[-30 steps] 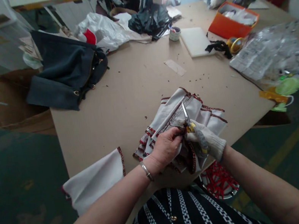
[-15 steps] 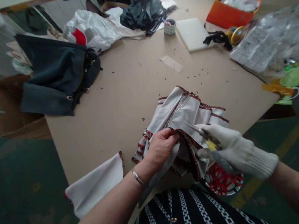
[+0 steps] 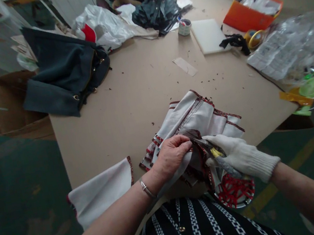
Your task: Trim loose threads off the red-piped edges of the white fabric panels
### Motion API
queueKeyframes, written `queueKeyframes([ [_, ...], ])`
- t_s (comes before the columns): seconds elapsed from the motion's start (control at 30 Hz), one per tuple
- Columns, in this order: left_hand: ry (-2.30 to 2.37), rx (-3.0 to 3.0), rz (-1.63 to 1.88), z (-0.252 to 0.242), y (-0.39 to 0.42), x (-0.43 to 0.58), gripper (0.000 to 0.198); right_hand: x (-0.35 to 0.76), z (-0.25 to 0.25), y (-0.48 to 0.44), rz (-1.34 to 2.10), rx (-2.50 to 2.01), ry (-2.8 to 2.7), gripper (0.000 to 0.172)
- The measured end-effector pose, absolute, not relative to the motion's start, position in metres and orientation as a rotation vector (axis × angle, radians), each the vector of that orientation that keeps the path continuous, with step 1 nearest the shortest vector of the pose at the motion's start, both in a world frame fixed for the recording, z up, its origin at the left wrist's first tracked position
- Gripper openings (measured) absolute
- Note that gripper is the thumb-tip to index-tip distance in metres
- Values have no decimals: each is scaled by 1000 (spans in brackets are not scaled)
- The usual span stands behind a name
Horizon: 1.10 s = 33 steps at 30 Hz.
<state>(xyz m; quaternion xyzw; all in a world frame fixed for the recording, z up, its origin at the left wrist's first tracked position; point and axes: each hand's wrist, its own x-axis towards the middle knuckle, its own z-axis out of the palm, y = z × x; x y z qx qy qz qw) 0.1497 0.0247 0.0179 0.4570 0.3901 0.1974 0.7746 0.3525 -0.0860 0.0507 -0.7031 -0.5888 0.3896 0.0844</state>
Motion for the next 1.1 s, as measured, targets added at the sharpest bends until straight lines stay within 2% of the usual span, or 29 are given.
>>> queueKeyframes([
  [0.17, 856, 1034, 417, 20, 26, 150, 7, 343, 56, -87, 984, -2048, -1846, 67],
  [0.4, 826, 1036, 391, 21, 24, 150, 12, 335, 59, -83, 719, -2231, -2050, 72],
  [1.1, 810, 1024, 386, 19, 23, 150, 12, 335, 57, -77, 605, -2172, -2138, 77],
])
